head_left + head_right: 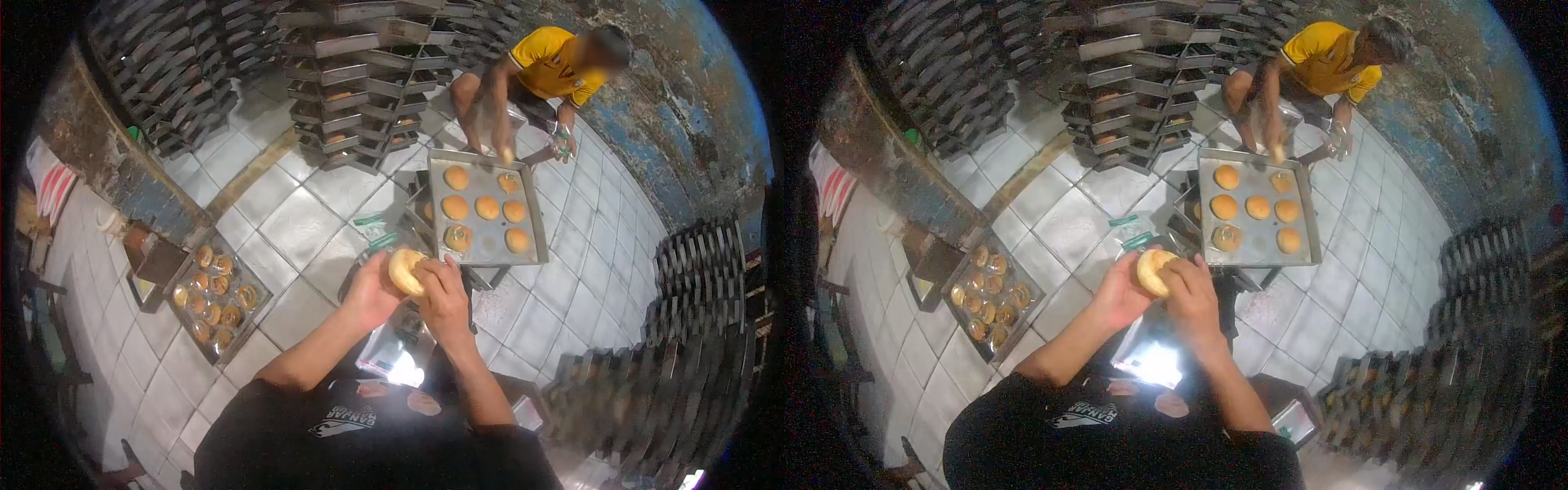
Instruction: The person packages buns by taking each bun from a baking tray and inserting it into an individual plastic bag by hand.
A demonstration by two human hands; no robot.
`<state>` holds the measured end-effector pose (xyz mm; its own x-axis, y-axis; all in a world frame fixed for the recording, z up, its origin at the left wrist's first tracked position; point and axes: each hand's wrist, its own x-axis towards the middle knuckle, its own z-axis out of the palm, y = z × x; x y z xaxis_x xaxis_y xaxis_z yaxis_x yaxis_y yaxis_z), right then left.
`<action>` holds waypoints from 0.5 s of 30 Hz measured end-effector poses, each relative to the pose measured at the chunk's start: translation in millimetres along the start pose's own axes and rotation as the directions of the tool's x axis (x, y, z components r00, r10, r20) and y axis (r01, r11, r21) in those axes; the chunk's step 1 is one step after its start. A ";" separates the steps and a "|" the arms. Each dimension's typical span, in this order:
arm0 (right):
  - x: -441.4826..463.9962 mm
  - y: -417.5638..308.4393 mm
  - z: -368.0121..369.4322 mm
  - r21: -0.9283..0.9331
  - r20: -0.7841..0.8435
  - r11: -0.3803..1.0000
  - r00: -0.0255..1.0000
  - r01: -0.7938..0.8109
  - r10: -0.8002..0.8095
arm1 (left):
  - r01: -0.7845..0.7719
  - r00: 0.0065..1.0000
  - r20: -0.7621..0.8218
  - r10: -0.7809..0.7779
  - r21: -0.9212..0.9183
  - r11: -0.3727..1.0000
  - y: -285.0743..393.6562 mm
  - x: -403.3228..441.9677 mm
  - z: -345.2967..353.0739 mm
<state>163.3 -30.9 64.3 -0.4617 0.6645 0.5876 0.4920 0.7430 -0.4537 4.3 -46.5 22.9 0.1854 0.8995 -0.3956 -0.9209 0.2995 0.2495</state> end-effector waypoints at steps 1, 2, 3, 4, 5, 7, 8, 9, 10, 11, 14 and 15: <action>-2.3 2.2 0.1 0.000 -0.003 1.000 1.000 -0.002 0.002 | 0.001 1.000 0.000 -0.001 0.003 1.000 5.7 -0.1 -1.9; -4.8 3.8 -0.7 0.057 0.024 0.998 0.999 0.034 -0.036 | -0.043 0.998 -0.040 0.045 0.042 0.998 15.7 -5.1 6.5; -5.0 5.4 -1.3 0.114 0.050 0.991 0.996 0.072 -0.078 | -0.088 0.993 -0.075 0.095 0.081 0.993 22.9 -7.9 10.4; -3.6 7.1 -1.7 0.114 0.051 0.991 0.995 0.076 -0.082 | -0.092 0.991 -0.090 0.100 0.087 0.992 24.1 -1.4 1.4; -3.5 7.9 -1.9 0.068 0.090 0.989 0.987 0.129 -0.135 | -0.096 0.990 -0.093 0.103 0.083 0.992 22.1 -3.9 3.3; -1.2 5.6 -1.2 0.033 0.139 0.982 0.972 0.187 -0.190 | -0.085 0.994 -0.052 0.096 0.186 0.979 12.7 -10.7 9.8; 3.2 2.6 -2.1 0.010 0.078 0.990 0.987 0.143 -0.143 | -0.058 0.998 0.016 0.056 0.198 0.978 9.0 -12.9 10.1; 5.8 1.0 -2.0 -0.011 0.014 0.996 0.996 0.093 -0.093 | -0.062 0.998 0.013 0.060 0.197 0.979 3.0 -15.8 11.8; 2.9 6.1 3.4 -0.065 0.005 0.990 0.993 0.122 -0.122 | -0.083 0.996 -0.003 0.084 0.126 0.989 -4.2 -19.3 14.3; 1.2 3.0 5.4 -0.064 0.005 0.991 0.993 0.116 -0.116 | -0.103 0.994 -0.020 0.104 0.055 0.993 -8.4 -21.6 15.5; -2.5 -12.8 19.4 -0.023 -0.003 0.999 0.999 0.046 -0.046 | -0.020 0.999 0.040 0.020 -0.002 1.000 -0.9 -7.4 0.0; -6.1 -19.3 27.1 0.084 0.064 0.996 0.998 0.009 -0.015 | 0.060 0.992 0.110 -0.054 -0.053 0.997 5.5 1.9 -13.6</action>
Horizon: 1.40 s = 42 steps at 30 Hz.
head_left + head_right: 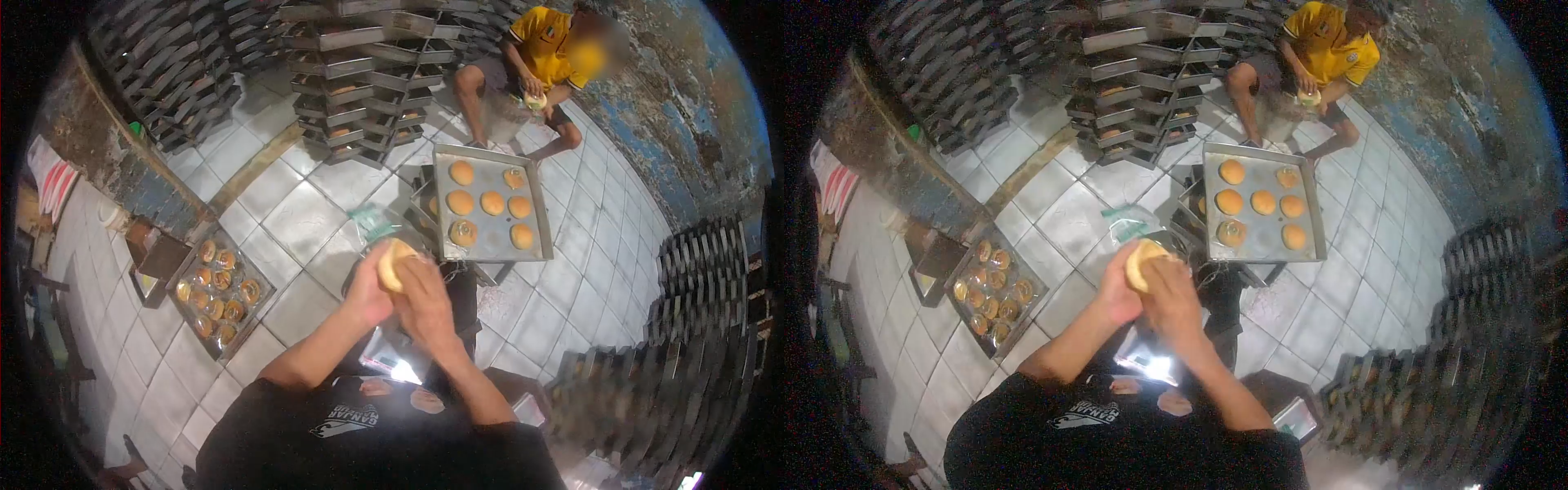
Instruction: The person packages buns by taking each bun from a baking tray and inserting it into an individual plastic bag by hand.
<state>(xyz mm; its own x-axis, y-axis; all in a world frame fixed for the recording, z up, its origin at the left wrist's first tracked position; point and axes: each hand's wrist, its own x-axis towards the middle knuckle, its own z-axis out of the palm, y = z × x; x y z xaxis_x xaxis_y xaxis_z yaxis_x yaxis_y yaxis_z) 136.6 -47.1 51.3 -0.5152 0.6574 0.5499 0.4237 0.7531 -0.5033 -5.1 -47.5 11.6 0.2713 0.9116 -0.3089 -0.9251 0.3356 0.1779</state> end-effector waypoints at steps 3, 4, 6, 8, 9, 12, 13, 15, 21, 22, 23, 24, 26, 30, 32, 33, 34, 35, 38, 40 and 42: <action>-14.1 8.3 11.3 -0.020 0.103 0.999 0.994 -0.043 0.045 | -0.033 0.999 -0.005 0.035 0.199 0.979 -8.3 0.7 -15.4; -17.9 15.8 11.7 -0.154 0.142 0.987 0.988 -0.037 0.060 | -0.060 0.983 -0.143 0.115 0.344 0.937 -19.6 -5.2 -8.8; -10.4 17.3 -1.9 -0.162 0.094 0.987 0.995 -0.008 0.023 | -0.030 0.979 -0.164 0.118 0.460 0.887 -25.1 -20.8 8.1; -2.2 13.6 -10.3 -0.179 0.140 0.984 0.990 0.009 0.016 | -0.239 0.968 0.011 0.251 0.352 0.905 -13.1 -13.9 8.6; 0.4 13.9 -9.1 -0.063 0.170 0.997 0.984 -0.036 0.046 | -0.251 0.967 0.097 0.235 0.228 0.941 11.0 -1.7 4.1; 7.9 23.7 4.5 -0.122 0.199 0.992 0.978 -0.035 0.059 | -0.241 0.970 0.055 0.238 0.069 0.968 8.5 24.4 -1.1; 11.5 28.4 8.0 -0.153 0.166 0.988 0.985 -0.023 0.049 | -0.475 0.837 -0.146 0.527 0.284 0.833 -21.2 29.1 8.8; 19.6 27.0 -5.9 -0.131 0.196 0.991 0.979 -0.022 0.048 | -0.505 0.832 -0.125 0.540 0.232 0.831 -22.3 19.3 28.3; 19.0 43.6 2.5 -0.163 0.211 0.981 0.968 -0.100 0.134 | -0.397 0.896 -0.077 0.437 0.304 0.866 -35.2 40.9 14.8; 21.1 47.3 -0.1 -0.167 0.226 0.981 0.965 -0.097 0.134 | -0.401 0.894 -0.079 0.441 0.299 0.866 -35.8 42.7 13.9; 25.3 49.5 -1.5 -0.166 0.238 0.982 0.962 -0.094 0.133 | -0.422 0.877 -0.114 0.466 0.276 0.863 -32.2 45.7 13.3; 32.0 42.0 -8.4 -0.160 0.238 0.983 0.962 -0.095 0.132 | -0.438 0.861 -0.152 0.485 0.259 0.861 -27.3 47.1 12.9; 37.6 22.8 -26.5 0.109 0.129 0.993 0.989 0.055 -0.069 | -0.323 0.923 -0.164 0.349 0.169 0.931 -2.4 45.5 8.4; 20.0 3.1 -24.8 0.358 0.400 0.849 0.886 -0.387 0.236 | -0.220 0.956 -0.207 0.207 -0.045 0.974 10.0 40.7 16.7; 15.6 3.4 -23.5 0.461 0.527 0.757 0.829 -0.463 0.185 | -0.169 0.972 -0.161 0.169 0.012 0.986 10.4 54.5 -4.3; 11.3 -8.4 -36.9 0.651 0.699 0.367 0.714 -0.664 0.052 | -0.179 0.973 -0.141 0.182 0.033 0.983 14.8 45.3 5.6; 4.8 -16.3 -38.1 0.829 0.560 0.184 0.779 -0.528 -0.282 | -0.177 0.972 -0.149 0.180 0.035 0.984 22.3 40.7 3.9; 3.0 -20.1 -48.3 0.808 0.565 0.071 0.735 -0.585 -0.375 | -0.257 0.951 -0.153 0.268 0.084 0.963 33.5 35.9 -0.1; -10.2 4.2 -41.9 0.603 0.505 0.447 0.750 -0.661 0.428 | -0.348 0.915 -0.206 0.348 0.038 0.937 40.9 17.7 -7.2; 11.5 8.1 -40.6 0.059 -0.086 0.985 0.982 -0.161 0.166 | -0.054 0.998 0.022 0.052 0.102 0.993 17.7 -16.4 10.3; 3.5 3.2 -34.2 0.084 -0.050 0.996 0.998 -0.026 0.030 | 0.056 0.995 -0.098 -0.032 0.249 0.967 12.0 -21.8 8.2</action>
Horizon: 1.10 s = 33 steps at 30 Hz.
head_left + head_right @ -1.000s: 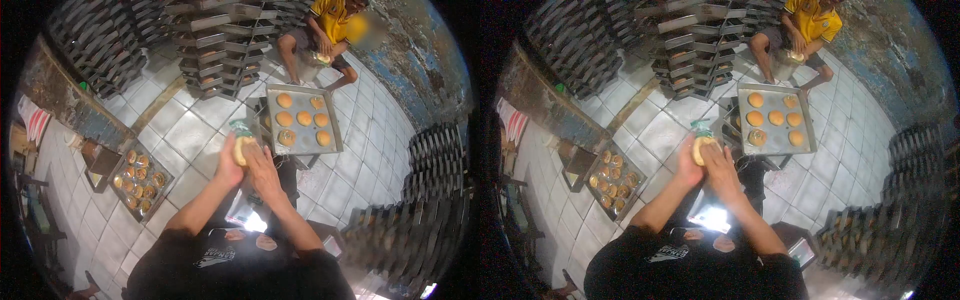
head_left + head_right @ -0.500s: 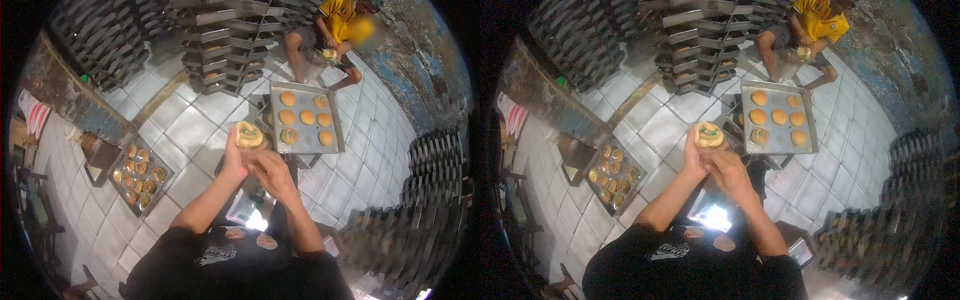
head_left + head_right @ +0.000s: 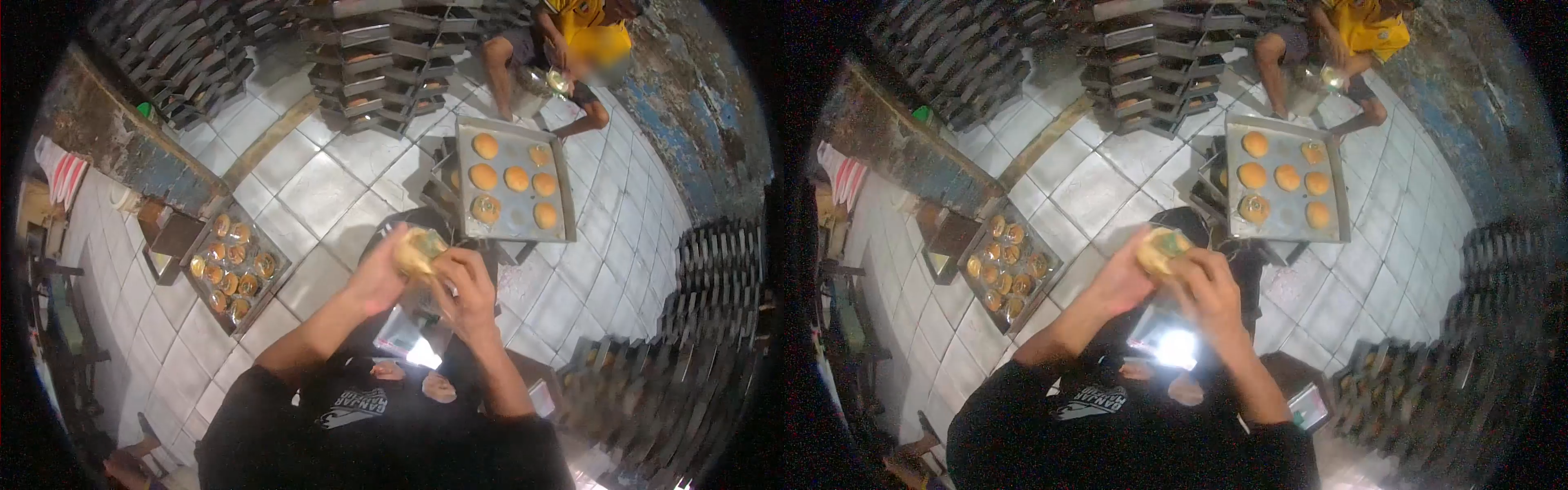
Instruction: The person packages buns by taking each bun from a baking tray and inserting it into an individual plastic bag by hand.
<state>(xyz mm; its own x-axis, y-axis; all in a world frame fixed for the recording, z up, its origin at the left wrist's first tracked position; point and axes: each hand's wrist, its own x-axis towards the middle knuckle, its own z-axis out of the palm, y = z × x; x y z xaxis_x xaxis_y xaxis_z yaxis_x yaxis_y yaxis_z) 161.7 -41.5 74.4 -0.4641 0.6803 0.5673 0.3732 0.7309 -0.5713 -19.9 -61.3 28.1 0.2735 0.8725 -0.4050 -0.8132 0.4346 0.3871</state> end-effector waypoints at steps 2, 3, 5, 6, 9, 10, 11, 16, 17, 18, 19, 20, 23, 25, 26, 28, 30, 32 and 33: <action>0.6 3.3 3.1 0.050 0.047 0.987 0.988 -0.152 0.149 | -0.380 0.847 -0.146 0.511 0.507 0.774 1.8 14.7 -9.3; 6.9 9.1 3.2 0.086 0.104 0.957 0.958 -0.277 0.268 | -0.364 0.893 -0.058 0.446 0.489 0.793 12.5 18.4 -15.7; 15.6 25.1 3.5 0.230 0.154 0.807 0.839 -0.544 0.521 | -0.335 0.919 0.002 0.394 0.530 0.779 12.6 19.7 -12.7; 19.8 34.8 6.3 0.353 0.244 0.552 0.644 -0.755 0.725 | -0.295 0.943 0.049 0.330 0.585 0.756 17.3 15.6 -4.6; 15.9 47.2 10.4 0.289 0.174 0.701 0.756 -0.652 0.631 | -0.460 0.824 0.096 0.558 0.688 0.561 14.3 30.9 -10.8; 16.0 48.5 8.1 0.173 0.148 0.811 0.829 -0.559 0.540 | -0.626 0.672 0.257 0.694 0.698 0.347 9.9 42.4 -20.9; 19.6 43.0 5.9 0.122 0.097 0.884 0.892 -0.451 0.442 | -0.630 0.673 0.262 0.692 0.693 0.350 9.1 44.4 -18.6; 41.0 39.7 1.7 0.082 -0.088 0.968 0.966 -0.236 0.243 | -0.447 0.730 -0.051 0.681 0.718 0.533 21.4 30.8 5.1; 43.9 56.8 4.1 0.300 0.019 0.785 0.827 -0.542 0.563 | -0.358 0.717 -0.175 0.675 0.738 0.572 27.1 32.4 5.6; 43.3 64.7 1.9 0.456 0.198 0.466 0.597 -0.758 0.777 | -0.345 0.725 -0.178 0.665 0.742 0.575 25.7 27.6 0.4; 38.1 65.5 -5.7 0.483 0.248 0.443 0.603 -0.755 0.758 | -0.417 0.607 0.014 0.794 0.857 0.303 27.9 22.7 -5.9; 29.9 65.1 -2.0 0.483 0.259 0.441 0.604 -0.757 0.754 | -0.442 0.470 0.228 0.853 0.897 0.004 28.7 18.5 -11.3; -30.5 76.5 17.1 0.523 0.487 0.132 0.422 -0.842 0.765 | -0.379 0.681 -0.011 0.733 0.850 0.365 -6.7 17.9 -70.0; -51.6 65.3 33.5 0.563 0.530 0.054 0.410 -0.825 0.742 | -0.178 0.843 -0.278 0.460 0.662 0.728 -14.2 21.6 -87.9; -57.8 62.1 40.9 0.601 0.568 -0.019 0.410 -0.799 0.714 | -0.165 0.844 -0.289 0.453 0.663 0.730 -11.5 25.9 -89.7; -56.3 58.9 37.7 0.614 0.564 -0.068 0.377 -0.787 0.735 | -0.290 0.898 -0.147 0.414 0.508 0.811 -7.7 37.8 -89.3; -28.0 49.9 18.0 0.783 0.301 0.063 0.466 -0.618 0.832 | -0.362 0.884 -0.081 0.460 0.503 0.785 -3.9 52.9 -52.3; -34.3 86.0 -7.1 0.552 0.008 0.524 0.633 -0.649 0.774 | -0.448 0.861 0.003 0.509 0.477 0.756 -5.5 57.7 -27.0; -41.7 107.8 -14.8 0.392 -0.124 0.669 0.684 -0.632 0.719 | -0.422 0.855 0.048 0.516 0.644 0.638 -6.7 54.3 -23.7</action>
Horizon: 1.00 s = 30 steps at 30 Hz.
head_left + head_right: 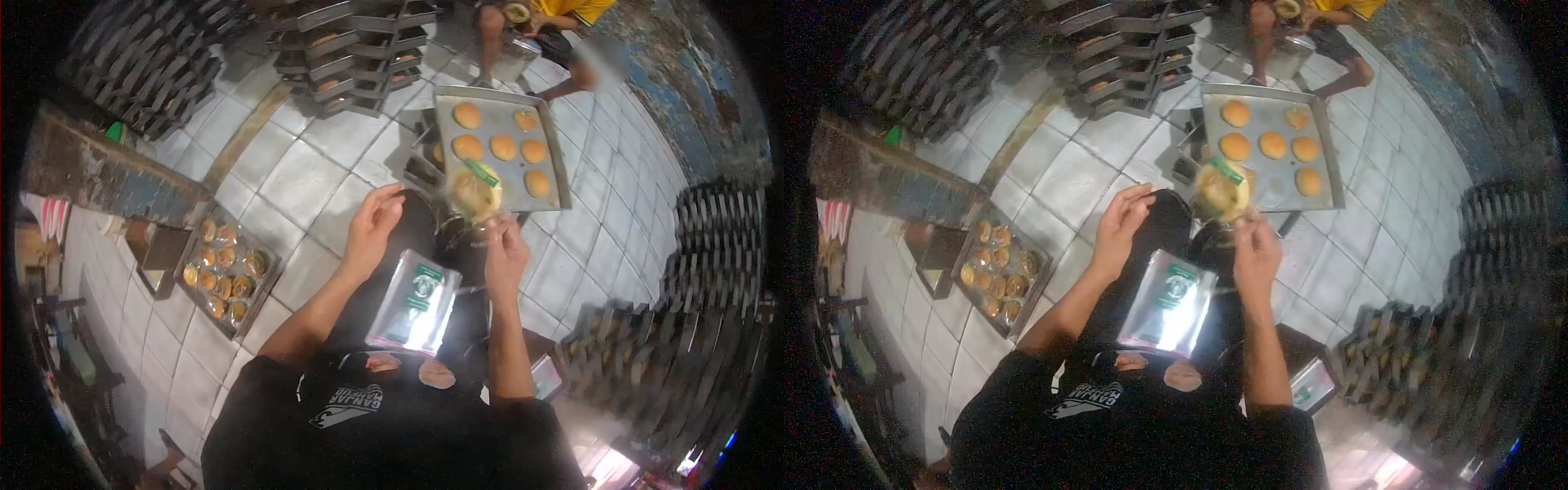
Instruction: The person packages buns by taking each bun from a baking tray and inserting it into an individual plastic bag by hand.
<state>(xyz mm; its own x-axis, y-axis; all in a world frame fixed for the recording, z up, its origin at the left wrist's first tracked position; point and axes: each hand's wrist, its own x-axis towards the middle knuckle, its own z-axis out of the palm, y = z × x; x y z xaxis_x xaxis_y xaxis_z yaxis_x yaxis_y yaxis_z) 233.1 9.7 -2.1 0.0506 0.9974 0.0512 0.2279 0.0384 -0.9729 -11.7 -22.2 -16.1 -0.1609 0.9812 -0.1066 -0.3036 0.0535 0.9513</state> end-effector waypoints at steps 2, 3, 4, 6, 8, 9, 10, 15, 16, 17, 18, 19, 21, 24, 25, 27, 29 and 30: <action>13.6 16.1 -23.5 -0.433 -0.013 0.881 0.976 0.190 -0.216 | -0.199 0.977 0.153 0.151 0.380 0.903 1.0 -12.1 0.9; 18.3 24.7 -33.3 -0.768 0.082 0.562 0.917 0.308 -0.391 | -0.204 0.975 0.159 0.155 0.372 0.905 1.2 -23.6 0.4; 15.8 36.6 -42.2 -0.821 0.155 0.488 0.938 0.297 -0.311 | -0.380 0.922 0.297 0.247 0.578 0.722 2.7 -36.7 -0.8; -15.6 48.6 -47.5 -0.757 0.168 0.600 0.965 0.258 -0.202 | -0.537 0.842 0.482 0.241 0.790 0.297 10.1 -62.0 -2.0; -40.9 42.8 -36.0 -0.677 0.179 0.714 0.981 0.179 -0.076 | -0.587 0.807 0.527 0.268 0.770 0.252 6.6 -68.0 -12.6; -55.0 19.7 -29.3 -0.549 0.306 0.797 0.948 0.254 -0.091 | -0.655 0.751 0.593 0.289 0.726 0.212 4.2 -69.9 -17.0; -65.8 -1.3 -27.0 -0.406 0.412 0.861 0.902 0.305 -0.125 | -0.692 0.721 0.632 0.284 0.680 0.242 2.0 -68.5 -18.7; -62.9 -44.4 -38.5 -0.431 0.549 0.733 0.798 0.526 -0.250 | -0.628 0.775 0.544 0.323 0.602 0.493 29.9 -77.5 7.4; -54.2 -63.5 -46.8 -0.381 0.585 0.805 0.793 0.456 -0.172 | -0.335 0.862 0.506 0.020 0.540 0.773 28.3 -75.2 5.4; -41.6 -72.1 -52.9 -0.332 0.627 0.865 0.773 0.376 -0.095 | 0.051 0.817 0.497 -0.293 0.443 0.895 27.7 -71.1 2.2; -23.2 -64.9 -64.7 -0.233 0.611 0.909 0.779 0.346 -0.140 | 0.097 0.649 0.610 -0.456 0.528 0.844 41.2 -56.8 -2.8; 2.0 -41.3 -80.9 -0.115 0.571 0.991 0.821 0.062 0.015 | 0.118 0.648 0.606 -0.461 0.518 0.847 40.1 -46.9 -7.4; 61.5 20.6 -96.4 -0.053 0.389 0.972 0.892 -0.228 0.231 | 0.368 0.811 0.394 -0.431 0.229 0.901 31.0 -33.7 -11.7; 136.9 120.3 -116.6 -0.903 0.401 -0.061 0.887 0.425 0.230 | 0.268 0.947 -0.112 -0.301 -0.239 0.933 24.1 0.9 8.8; 163.5 132.9 -106.8 -0.891 0.428 -0.053 0.871 0.452 0.241 | 0.271 0.940 -0.142 -0.311 -0.245 0.931 15.0 7.2 13.0; 216.0 164.2 -75.6 -0.573 0.512 0.808 0.831 0.140 0.219 | 0.254 0.962 -0.051 -0.268 -0.198 0.947 -6.6 14.5 14.2; 260.7 187.8 -42.4 -0.435 0.534 0.899 0.787 -0.057 0.308 | 0.285 0.954 -0.065 -0.291 -0.089 0.954 -8.3 19.6 16.2; 281.1 216.3 -30.3 -0.331 0.495 0.937 0.826 -0.106 0.269 | 0.274 0.958 -0.065 -0.280 -0.094 0.957 -8.7 22.1 15.6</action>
<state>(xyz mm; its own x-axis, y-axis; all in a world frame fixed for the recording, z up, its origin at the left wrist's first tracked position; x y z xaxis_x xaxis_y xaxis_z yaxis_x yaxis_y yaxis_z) 326.1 296.5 -191.3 -0.3787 0.8643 -0.3309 0.5305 -0.0902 -0.8428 2.0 2.0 -22.2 -0.1295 0.9127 -0.3875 -0.4227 0.3026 0.8542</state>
